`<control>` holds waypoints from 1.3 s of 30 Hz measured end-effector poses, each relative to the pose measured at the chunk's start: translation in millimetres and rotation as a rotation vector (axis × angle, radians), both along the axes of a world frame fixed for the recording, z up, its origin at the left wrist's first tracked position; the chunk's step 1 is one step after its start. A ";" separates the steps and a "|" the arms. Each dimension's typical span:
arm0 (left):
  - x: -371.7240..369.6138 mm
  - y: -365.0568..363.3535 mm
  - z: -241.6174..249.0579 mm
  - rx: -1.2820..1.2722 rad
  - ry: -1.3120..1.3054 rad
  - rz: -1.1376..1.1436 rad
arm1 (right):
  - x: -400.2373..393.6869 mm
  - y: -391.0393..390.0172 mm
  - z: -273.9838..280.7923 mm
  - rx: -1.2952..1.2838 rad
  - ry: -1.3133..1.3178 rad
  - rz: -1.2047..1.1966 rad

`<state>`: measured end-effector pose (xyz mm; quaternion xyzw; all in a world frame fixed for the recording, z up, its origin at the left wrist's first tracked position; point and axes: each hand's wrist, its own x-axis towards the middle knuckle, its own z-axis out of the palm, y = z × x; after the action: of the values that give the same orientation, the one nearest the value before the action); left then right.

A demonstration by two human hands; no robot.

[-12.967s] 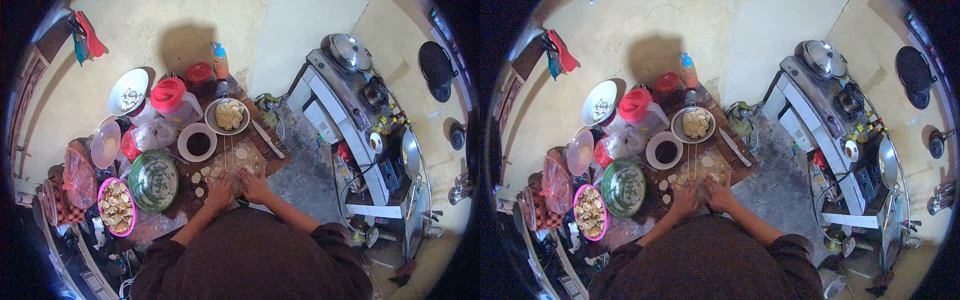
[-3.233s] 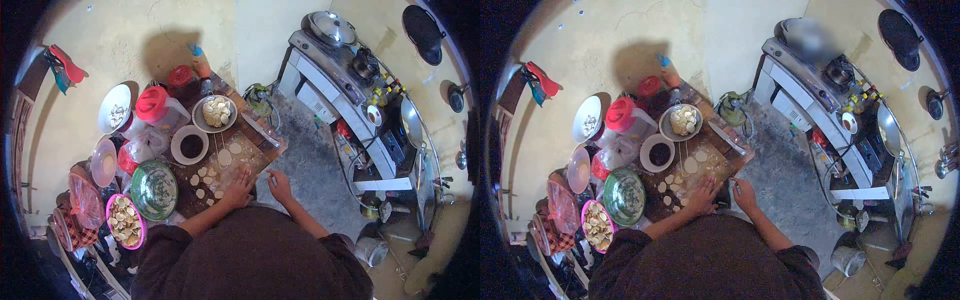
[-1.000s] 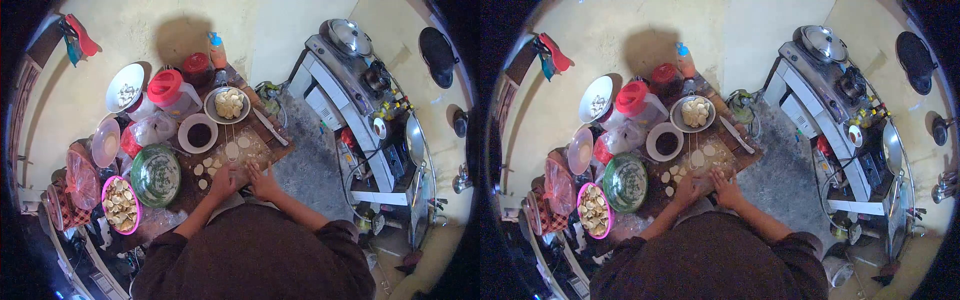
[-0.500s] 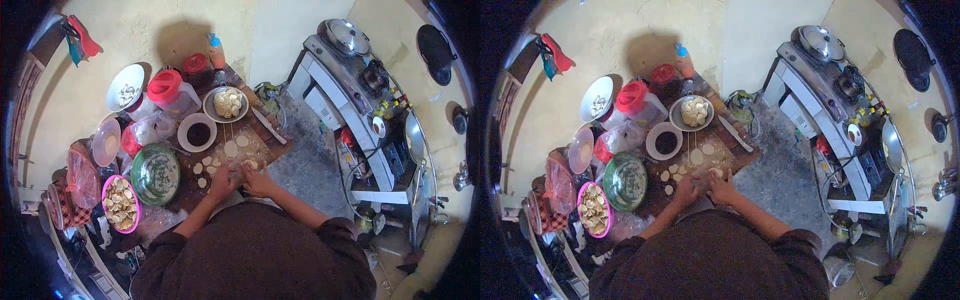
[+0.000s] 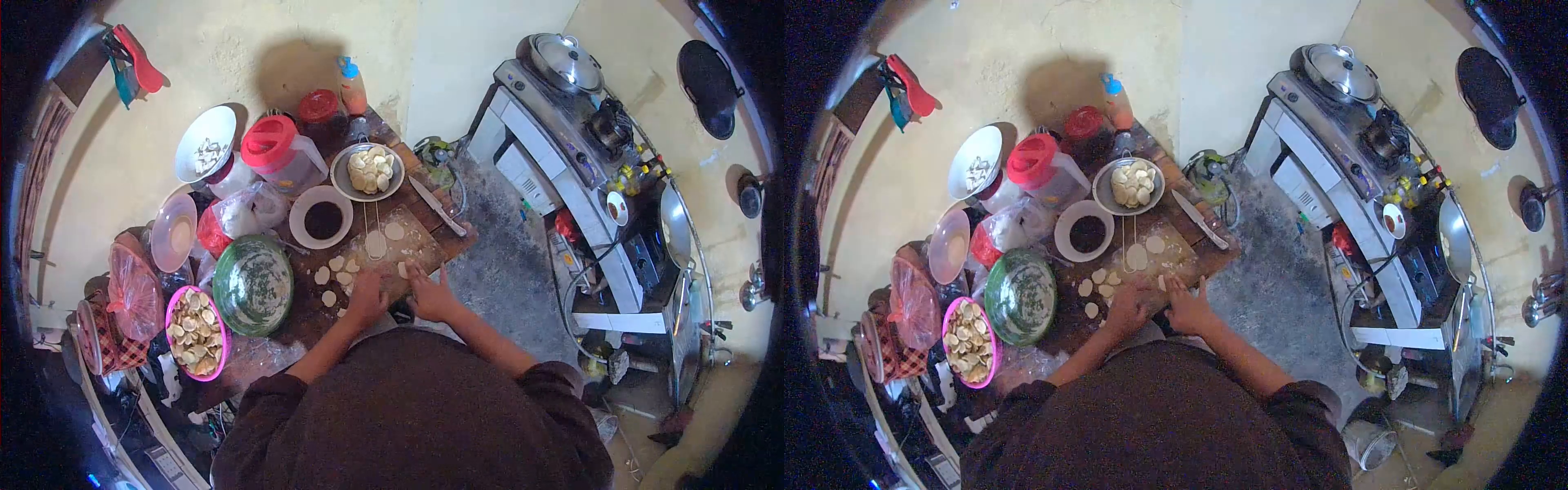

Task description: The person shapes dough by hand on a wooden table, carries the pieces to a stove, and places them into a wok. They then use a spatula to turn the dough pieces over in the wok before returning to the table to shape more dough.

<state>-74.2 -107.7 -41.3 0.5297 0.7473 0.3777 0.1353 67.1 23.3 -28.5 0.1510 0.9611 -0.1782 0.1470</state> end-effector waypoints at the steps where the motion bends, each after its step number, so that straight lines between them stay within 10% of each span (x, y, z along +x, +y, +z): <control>1: 0.6 3.6 7.6 0.000 0.082 0.006 | -6.5 1.1 12.3 -0.015 -0.062 -0.009; 39: -16.5 8.5 -19.3 -0.035 0.160 -0.016 | -9.7 -8.0 -11.0 0.036 0.004 0.038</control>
<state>-90.7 -99.2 -60.5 0.5616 0.7580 0.3201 0.0874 57.4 15.3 -39.5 0.1350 0.9672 -0.1583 0.1455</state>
